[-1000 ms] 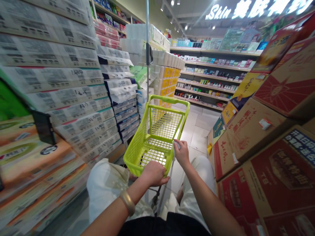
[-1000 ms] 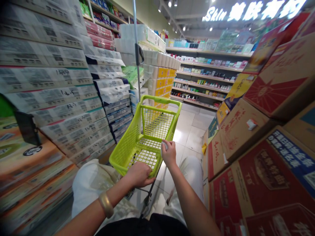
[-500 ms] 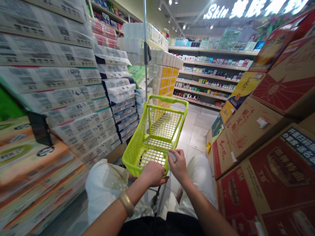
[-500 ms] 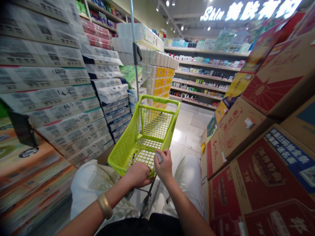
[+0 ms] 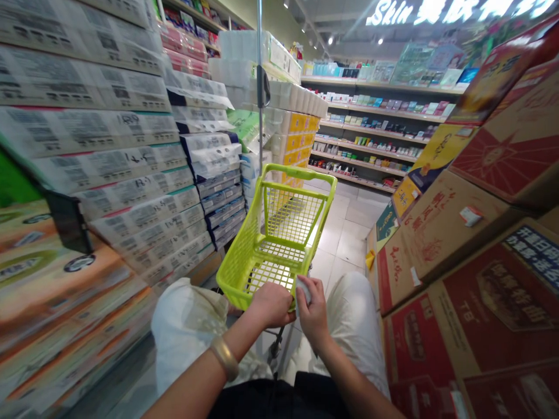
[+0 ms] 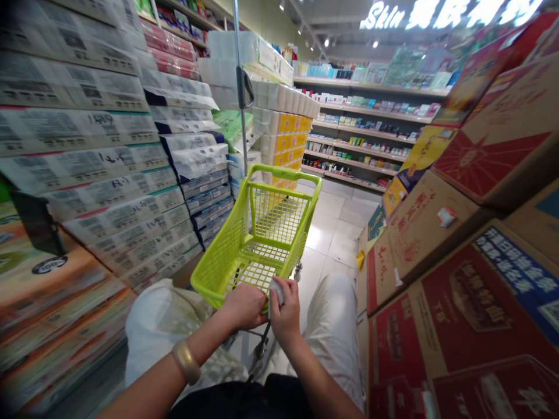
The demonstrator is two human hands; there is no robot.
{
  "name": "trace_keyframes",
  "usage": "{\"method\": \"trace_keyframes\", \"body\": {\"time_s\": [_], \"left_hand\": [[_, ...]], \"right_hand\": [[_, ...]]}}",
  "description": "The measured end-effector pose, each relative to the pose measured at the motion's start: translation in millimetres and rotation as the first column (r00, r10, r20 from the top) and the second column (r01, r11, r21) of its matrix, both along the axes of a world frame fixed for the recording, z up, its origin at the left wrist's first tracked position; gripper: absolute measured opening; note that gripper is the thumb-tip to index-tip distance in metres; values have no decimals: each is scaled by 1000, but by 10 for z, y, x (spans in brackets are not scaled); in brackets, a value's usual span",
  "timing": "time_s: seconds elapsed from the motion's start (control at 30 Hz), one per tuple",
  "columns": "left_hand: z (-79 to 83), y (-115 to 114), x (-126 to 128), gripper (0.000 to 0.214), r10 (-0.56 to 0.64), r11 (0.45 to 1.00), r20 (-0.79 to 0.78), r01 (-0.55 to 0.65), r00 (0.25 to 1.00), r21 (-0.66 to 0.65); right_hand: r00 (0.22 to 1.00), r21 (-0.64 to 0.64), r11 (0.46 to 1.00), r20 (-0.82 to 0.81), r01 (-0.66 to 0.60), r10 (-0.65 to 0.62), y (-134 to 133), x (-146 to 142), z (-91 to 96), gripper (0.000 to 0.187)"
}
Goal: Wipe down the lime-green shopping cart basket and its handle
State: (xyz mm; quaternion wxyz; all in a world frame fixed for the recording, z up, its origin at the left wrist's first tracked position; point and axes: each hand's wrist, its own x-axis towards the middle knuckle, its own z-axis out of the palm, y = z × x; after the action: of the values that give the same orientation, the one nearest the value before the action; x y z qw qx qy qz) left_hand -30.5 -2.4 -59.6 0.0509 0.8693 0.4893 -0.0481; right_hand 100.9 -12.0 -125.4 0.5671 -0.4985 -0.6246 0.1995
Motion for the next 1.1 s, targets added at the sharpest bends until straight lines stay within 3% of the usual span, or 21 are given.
{"method": "trace_keyframes", "body": {"time_s": [0.1,0.3,0.4,0.47,0.63,0.7,0.77,0.97,1.03,1.1], "left_hand": [[9,-15,8,40,-5,1000,4,5,1000,-2],[7,-33,31,46,-1,1000,7,1,1000,-1],[2,-35,34,47,-4,1000,12,4,1000,-5],[0,-34,33,47,-4,1000,17,4,1000,-6],[8,-31,42,40,-12,1000,31,12,999,-9],[13,-28,53,38,-17,1000,30,18,999,-13],[19,-22,65,40,-20,1000,26,20,999,-17],[38,-2,83,46,-15,999,9,15,1000,-33],[42,-3,79,45,-16,999,9,16,1000,-39],[42,-8,71,46,-15,999,13,16,1000,-41]], "right_hand": [[998,6,1000,54,-14,13,-46,17,22,26],[989,20,996,117,91,-93,728,195,272,31],[992,-3,997,92,81,-81,891,230,268,37],[996,11,999,77,35,-36,733,194,175,40],[995,48,995,65,-82,79,-63,13,-157,45],[992,62,992,61,-110,106,-181,-15,-214,45],[992,60,991,45,-120,117,-65,1,-187,43],[997,-132,991,-67,18,-27,878,155,176,39],[994,-152,988,-95,37,-52,972,161,220,39],[993,-120,992,-106,35,-48,838,121,170,39]]}}
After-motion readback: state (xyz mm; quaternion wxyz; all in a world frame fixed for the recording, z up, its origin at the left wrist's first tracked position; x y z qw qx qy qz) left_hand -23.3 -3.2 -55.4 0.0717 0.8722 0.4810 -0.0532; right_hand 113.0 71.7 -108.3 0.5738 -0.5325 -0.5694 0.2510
